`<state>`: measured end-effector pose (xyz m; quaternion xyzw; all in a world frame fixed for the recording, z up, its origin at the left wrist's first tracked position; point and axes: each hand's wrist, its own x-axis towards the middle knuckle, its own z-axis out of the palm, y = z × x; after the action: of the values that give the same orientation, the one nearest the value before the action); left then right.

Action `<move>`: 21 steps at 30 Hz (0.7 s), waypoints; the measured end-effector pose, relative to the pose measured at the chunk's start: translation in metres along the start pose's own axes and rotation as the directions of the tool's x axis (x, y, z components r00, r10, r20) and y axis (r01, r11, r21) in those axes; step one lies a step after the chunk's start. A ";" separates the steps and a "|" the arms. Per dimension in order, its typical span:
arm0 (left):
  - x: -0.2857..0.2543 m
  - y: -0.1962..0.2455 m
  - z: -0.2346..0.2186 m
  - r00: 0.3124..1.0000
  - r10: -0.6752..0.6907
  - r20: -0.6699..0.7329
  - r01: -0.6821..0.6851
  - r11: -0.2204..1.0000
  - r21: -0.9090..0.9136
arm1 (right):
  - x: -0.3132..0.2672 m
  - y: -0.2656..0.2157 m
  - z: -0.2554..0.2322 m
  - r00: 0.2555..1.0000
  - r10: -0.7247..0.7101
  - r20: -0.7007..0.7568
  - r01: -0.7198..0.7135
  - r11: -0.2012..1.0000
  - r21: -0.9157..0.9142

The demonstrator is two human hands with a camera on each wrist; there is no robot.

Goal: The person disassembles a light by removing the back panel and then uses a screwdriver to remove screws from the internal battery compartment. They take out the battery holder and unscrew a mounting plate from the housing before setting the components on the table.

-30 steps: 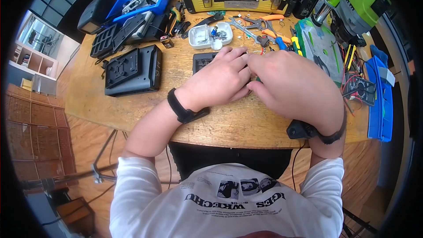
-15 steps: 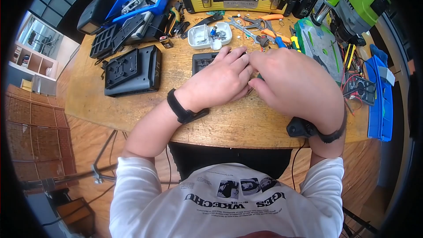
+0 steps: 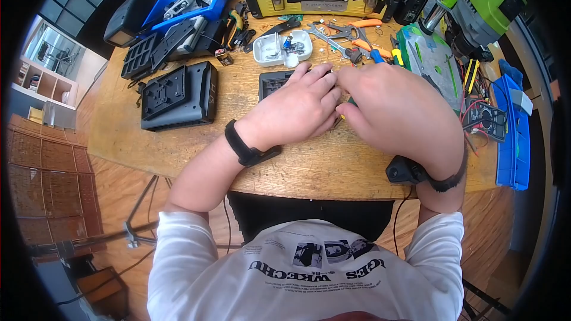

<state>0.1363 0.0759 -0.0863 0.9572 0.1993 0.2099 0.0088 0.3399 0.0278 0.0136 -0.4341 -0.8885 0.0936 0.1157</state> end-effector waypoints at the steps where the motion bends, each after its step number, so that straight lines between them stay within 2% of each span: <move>1: 0.000 0.000 0.000 1.000 0.000 0.000 0.000 1.000 0.000 | -0.001 0.000 0.001 1.000 -0.004 -0.013 0.004 1.000 0.000; 6: 0.000 -0.002 -0.006 0.999 0.009 -0.050 -0.011 0.999 -0.049 | -0.001 0.001 0.002 1.000 0.000 -0.005 0.000 1.000 -0.013; 7: -0.001 -0.001 -0.010 0.999 0.010 -0.050 -0.012 0.999 -0.049 | -0.001 -0.001 0.001 0.999 0.038 -0.004 -0.038 0.999 -0.024; 9: -0.003 0.001 -0.020 0.991 -0.128 -0.029 0.127 0.991 -0.040 | -0.002 -0.001 0.000 0.997 0.081 -0.006 -0.081 0.996 -0.033; 10: -0.005 -0.001 -0.024 0.992 -0.124 -0.026 0.123 0.992 -0.041 | -0.002 0.000 -0.001 0.997 0.078 0.015 -0.077 0.996 -0.040; 12: -0.008 -0.004 -0.030 0.955 -0.282 0.097 0.289 0.955 -0.063 | -0.003 0.000 -0.002 0.996 0.078 0.036 -0.077 0.996 -0.044; 21: -0.010 -0.016 -0.032 0.976 -0.206 0.075 0.213 0.970 -0.114 | -0.001 0.001 0.000 0.996 0.085 0.004 -0.085 0.995 -0.055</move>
<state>0.1088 0.0848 -0.0632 0.9345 0.2857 0.1896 0.0954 0.3413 0.0277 0.0136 -0.4743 -0.8718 0.0753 0.0970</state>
